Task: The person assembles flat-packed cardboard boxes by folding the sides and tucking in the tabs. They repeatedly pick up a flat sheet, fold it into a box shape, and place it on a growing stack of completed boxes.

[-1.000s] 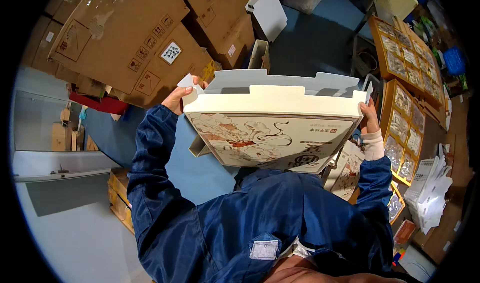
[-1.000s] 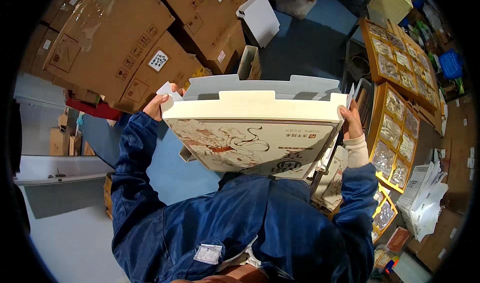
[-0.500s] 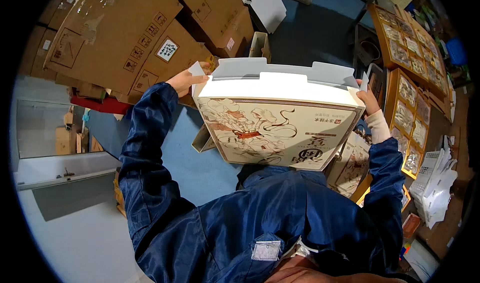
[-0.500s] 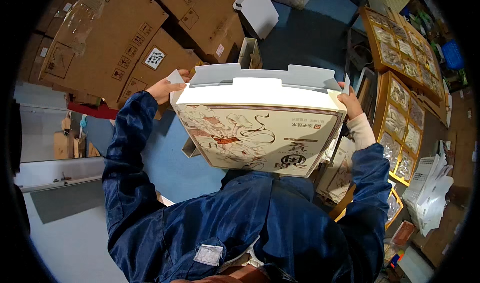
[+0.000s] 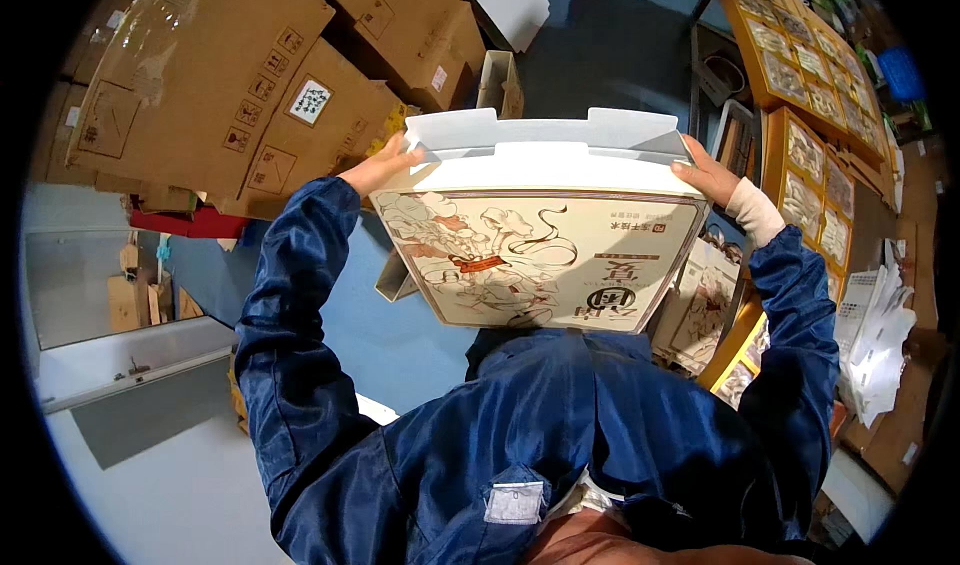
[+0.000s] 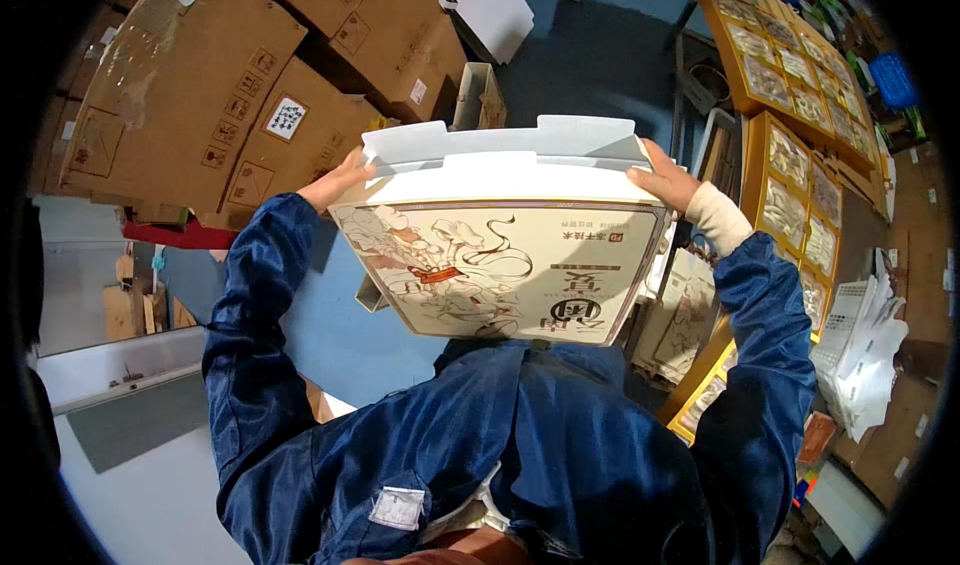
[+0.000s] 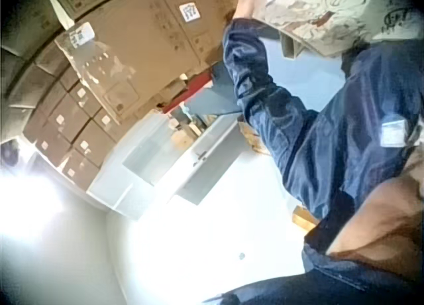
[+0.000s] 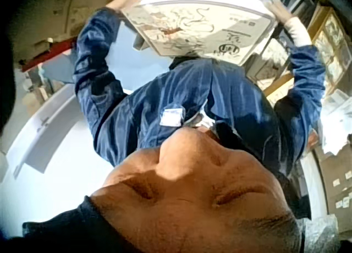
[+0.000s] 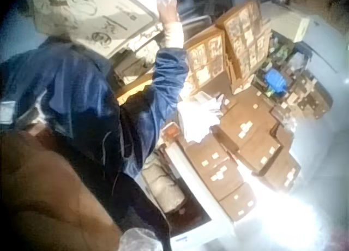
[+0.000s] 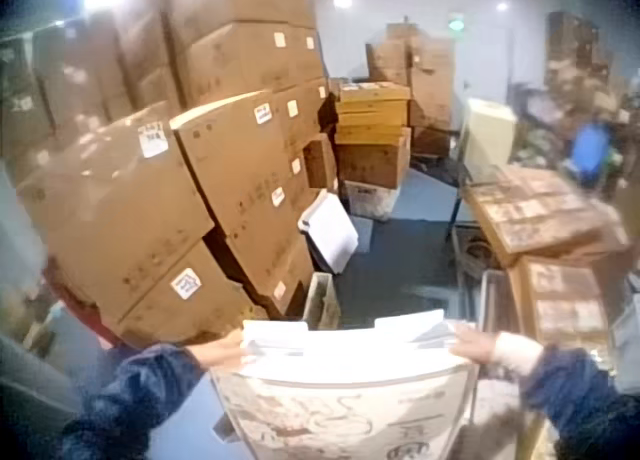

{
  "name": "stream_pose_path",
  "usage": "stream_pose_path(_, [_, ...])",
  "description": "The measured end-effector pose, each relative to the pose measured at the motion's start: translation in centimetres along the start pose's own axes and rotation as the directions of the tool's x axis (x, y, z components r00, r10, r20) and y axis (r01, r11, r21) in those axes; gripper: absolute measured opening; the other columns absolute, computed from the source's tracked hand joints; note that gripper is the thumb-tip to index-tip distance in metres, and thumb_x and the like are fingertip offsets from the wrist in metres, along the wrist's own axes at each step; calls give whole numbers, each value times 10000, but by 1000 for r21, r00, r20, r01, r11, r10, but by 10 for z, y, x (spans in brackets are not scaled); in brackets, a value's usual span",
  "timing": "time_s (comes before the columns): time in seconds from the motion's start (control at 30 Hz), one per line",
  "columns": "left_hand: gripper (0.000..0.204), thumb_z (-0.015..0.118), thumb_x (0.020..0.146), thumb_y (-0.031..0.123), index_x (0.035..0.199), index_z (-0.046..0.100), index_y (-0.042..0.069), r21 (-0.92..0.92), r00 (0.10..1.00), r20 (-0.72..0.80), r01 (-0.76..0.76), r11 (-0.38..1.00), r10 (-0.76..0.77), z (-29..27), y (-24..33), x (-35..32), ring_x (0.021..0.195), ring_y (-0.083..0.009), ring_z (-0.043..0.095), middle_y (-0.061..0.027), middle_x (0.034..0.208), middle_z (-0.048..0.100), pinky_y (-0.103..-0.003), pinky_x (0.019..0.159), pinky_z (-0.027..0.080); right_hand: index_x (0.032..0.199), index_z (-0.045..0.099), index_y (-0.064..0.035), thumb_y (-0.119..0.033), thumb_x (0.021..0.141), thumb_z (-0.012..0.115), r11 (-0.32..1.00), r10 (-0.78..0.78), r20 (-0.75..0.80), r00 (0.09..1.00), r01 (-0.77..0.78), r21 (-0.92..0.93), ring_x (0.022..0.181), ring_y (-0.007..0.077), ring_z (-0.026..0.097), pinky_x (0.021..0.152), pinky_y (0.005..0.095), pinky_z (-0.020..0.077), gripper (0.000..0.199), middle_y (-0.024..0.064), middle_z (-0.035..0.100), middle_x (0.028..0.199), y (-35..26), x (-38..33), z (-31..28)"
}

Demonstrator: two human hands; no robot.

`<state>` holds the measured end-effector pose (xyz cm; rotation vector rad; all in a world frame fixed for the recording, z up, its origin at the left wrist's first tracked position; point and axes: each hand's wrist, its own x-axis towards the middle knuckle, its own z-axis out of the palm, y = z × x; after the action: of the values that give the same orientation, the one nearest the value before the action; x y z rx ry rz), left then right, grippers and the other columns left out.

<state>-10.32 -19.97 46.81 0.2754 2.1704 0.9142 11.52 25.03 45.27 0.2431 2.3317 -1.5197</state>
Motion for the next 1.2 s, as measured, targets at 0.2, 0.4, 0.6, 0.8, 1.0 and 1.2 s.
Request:
stream_pose_path(0.2, [491,359,978,350,1379,334,67,-524,991,133,52,850,21,-9,-27,6,1165,-172,458,-81,1330,439,-294,966,391,1287,448,-38,-379,938,421,827,37,-24,999,-18,562,1060,175,522,908,283,421,489,124,539,1179,27,9,-2])
stream_pose_path(0.4, [732,544,903,253,1438,79,68,-149,975,209,100,984,-68,-9,-21,15,1199,-255,430,-196,1306,419,-301,967,378,1341,286,-13,-333,855,584,992,82,95,992,-91,88,1161,232,422,992,328,330,655,164,465,1233,21,12,-12])
stream_pose_path(0.6, [734,561,870,154,1436,101,76,446,989,142,-97,890,37,-6,-17,35,1164,-280,465,-202,1224,492,-335,964,376,1343,273,-26,-166,742,634,998,20,50,999,-17,-54,1177,301,450,1002,372,336,715,215,471,1261,37,27,-5])
stream_pose_path(0.8, [503,398,956,415,1350,400,103,-396,998,18,-55,917,68,5,-25,31,1124,-203,507,-112,1282,494,-303,942,408,1299,463,-41,-142,924,459,684,-50,-165,985,155,713,1104,207,527,925,276,440,388,121,547,1223,32,16,21])
stream_pose_path(1.0, [394,380,959,418,1179,461,102,-429,942,335,132,893,21,-20,-28,33,994,-182,550,-90,1124,550,-331,883,444,1118,583,-38,-253,933,469,796,18,75,997,-59,603,1051,209,537,955,309,404,306,133,569,1148,22,13,5])
stream_pose_path(1.2, [628,636,820,301,1331,360,62,417,891,418,-15,909,-178,-17,38,25,1175,-236,425,-136,1276,451,-334,1016,305,1320,387,-33,-372,809,613,998,-3,313,950,23,-60,1149,276,450,977,351,369,653,177,450,1266,0,17,-13])
